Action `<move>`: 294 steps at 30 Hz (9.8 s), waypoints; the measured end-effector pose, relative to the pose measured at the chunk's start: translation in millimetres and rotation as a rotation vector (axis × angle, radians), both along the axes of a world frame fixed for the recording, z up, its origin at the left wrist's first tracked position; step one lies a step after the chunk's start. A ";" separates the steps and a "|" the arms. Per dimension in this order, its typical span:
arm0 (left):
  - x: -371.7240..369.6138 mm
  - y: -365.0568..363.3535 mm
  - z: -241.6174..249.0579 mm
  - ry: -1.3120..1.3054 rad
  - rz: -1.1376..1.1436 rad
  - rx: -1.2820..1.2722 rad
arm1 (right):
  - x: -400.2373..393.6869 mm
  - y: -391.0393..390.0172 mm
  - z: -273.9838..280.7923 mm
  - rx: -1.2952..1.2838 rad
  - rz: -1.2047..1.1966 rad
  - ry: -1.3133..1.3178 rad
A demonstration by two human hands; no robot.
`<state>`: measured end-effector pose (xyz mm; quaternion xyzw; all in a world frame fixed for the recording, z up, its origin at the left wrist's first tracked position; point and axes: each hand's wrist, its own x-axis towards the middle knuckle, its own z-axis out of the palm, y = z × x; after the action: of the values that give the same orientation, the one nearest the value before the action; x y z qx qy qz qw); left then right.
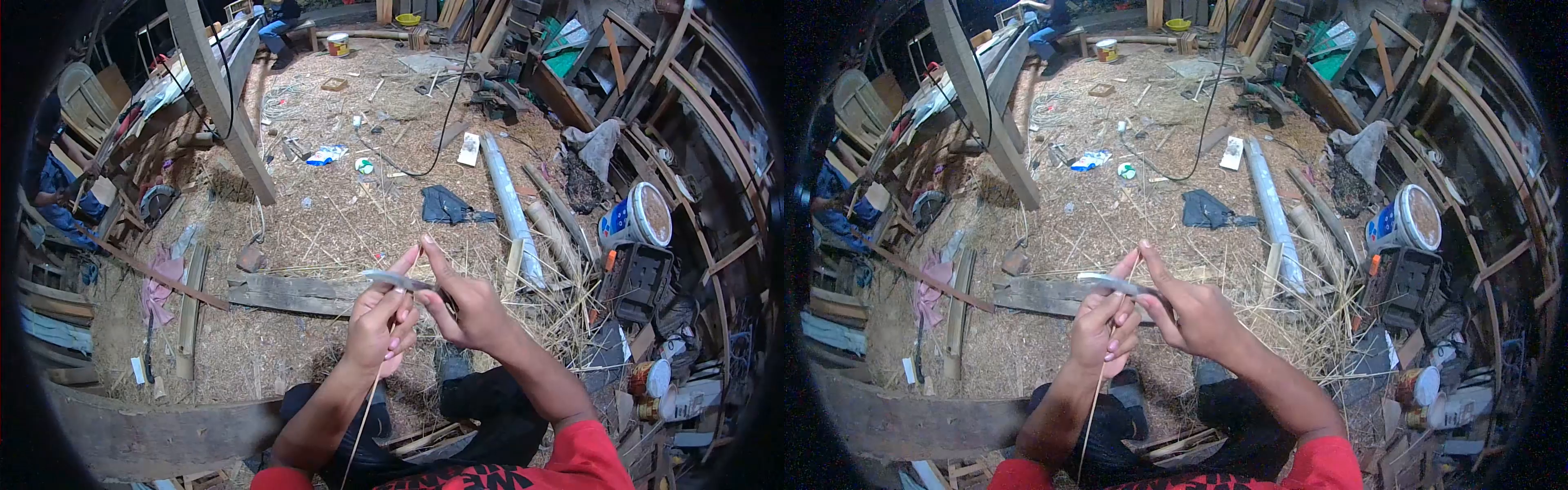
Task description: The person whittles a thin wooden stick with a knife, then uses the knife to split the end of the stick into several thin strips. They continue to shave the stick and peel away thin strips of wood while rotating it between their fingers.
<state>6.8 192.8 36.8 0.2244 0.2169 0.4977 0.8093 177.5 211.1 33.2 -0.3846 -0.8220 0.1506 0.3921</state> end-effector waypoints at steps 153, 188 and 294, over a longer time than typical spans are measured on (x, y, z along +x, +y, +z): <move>6.7 1.9 -2.6 -0.074 -0.135 -0.082 | 25.5 -0.7 11.2 -0.145 -0.091 -0.042; 9.8 1.4 -6.4 -0.169 -0.192 -0.148 | 28.0 -1.6 13.3 -0.276 -0.002 0.107; 17.6 2.5 5.6 -0.051 -0.177 0.065 | 71.7 33.1 -10.7 -0.187 -0.341 0.210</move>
<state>24.4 195.3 42.4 0.2560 0.1595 0.4364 0.8477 249.2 244.2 22.5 -0.5350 -0.6821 0.1970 0.4580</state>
